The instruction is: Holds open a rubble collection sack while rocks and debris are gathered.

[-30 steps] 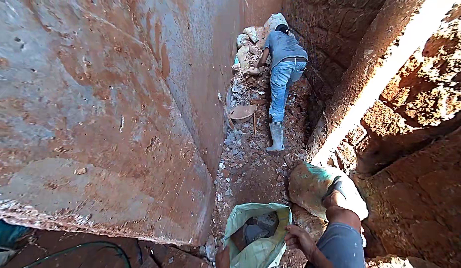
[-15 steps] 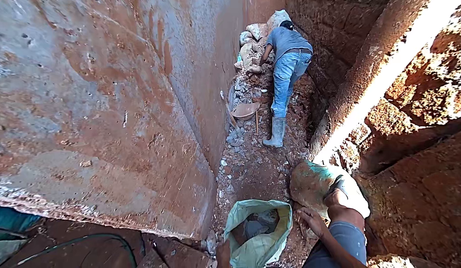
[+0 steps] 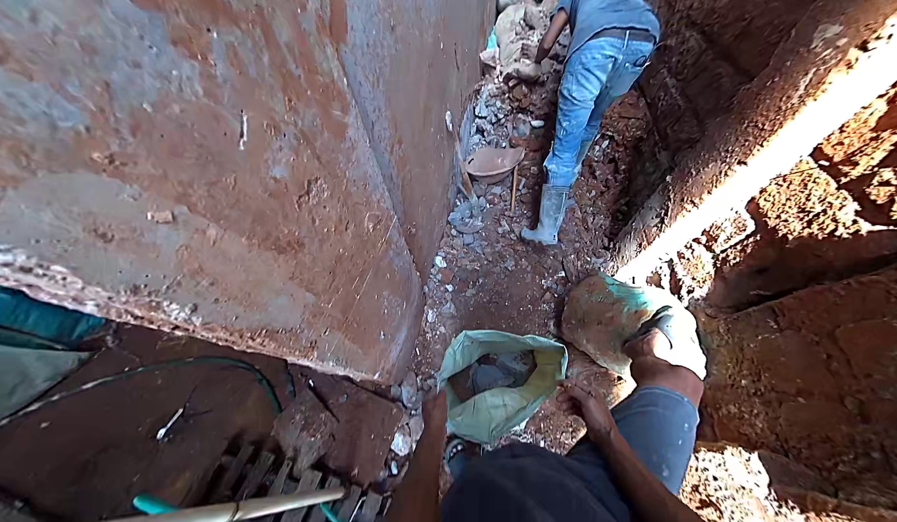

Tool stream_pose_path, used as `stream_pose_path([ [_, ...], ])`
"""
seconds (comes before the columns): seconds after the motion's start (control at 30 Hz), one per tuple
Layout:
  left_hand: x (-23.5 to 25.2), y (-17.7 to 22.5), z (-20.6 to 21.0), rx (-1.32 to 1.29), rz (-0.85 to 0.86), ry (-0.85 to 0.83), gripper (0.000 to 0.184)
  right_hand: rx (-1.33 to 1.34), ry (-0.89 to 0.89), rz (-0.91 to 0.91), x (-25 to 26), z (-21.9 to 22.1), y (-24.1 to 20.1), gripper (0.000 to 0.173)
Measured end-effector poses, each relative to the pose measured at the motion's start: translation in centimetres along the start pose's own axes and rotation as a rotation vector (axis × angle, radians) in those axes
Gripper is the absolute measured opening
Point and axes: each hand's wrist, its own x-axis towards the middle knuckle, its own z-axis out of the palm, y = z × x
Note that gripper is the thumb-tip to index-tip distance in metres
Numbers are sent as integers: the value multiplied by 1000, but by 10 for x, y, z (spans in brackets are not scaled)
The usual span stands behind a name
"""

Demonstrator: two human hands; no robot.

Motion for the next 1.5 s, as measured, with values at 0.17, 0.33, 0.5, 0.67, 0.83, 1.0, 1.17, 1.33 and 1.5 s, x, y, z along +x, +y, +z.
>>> stream_pose_path([
  [0.17,-5,0,-2,-28,-15,1,40,-171,54,88,-5,6,0,26],
  [0.33,-7,1,1,-106,-4,12,39,-463,231,252,13,11,8,42],
  [0.5,-8,6,4,-84,-5,46,39,-559,244,405,33,33,18,86],
  [0.67,-7,8,7,-56,-33,71,38,-534,309,458,51,55,31,68],
  [0.83,-3,13,2,-37,-45,79,39,-985,-25,383,26,16,5,40],
  [1.0,3,10,10,-101,-19,65,39,-1221,-237,393,18,-23,-3,39],
  [1.17,0,4,15,-174,-41,101,35,-1067,-128,439,25,-19,2,36],
  [1.33,-3,5,20,-227,-59,71,33,-856,-45,477,24,-42,10,33],
  [1.5,-5,17,28,-142,-61,123,35,-1030,35,425,34,-37,-1,39],
])
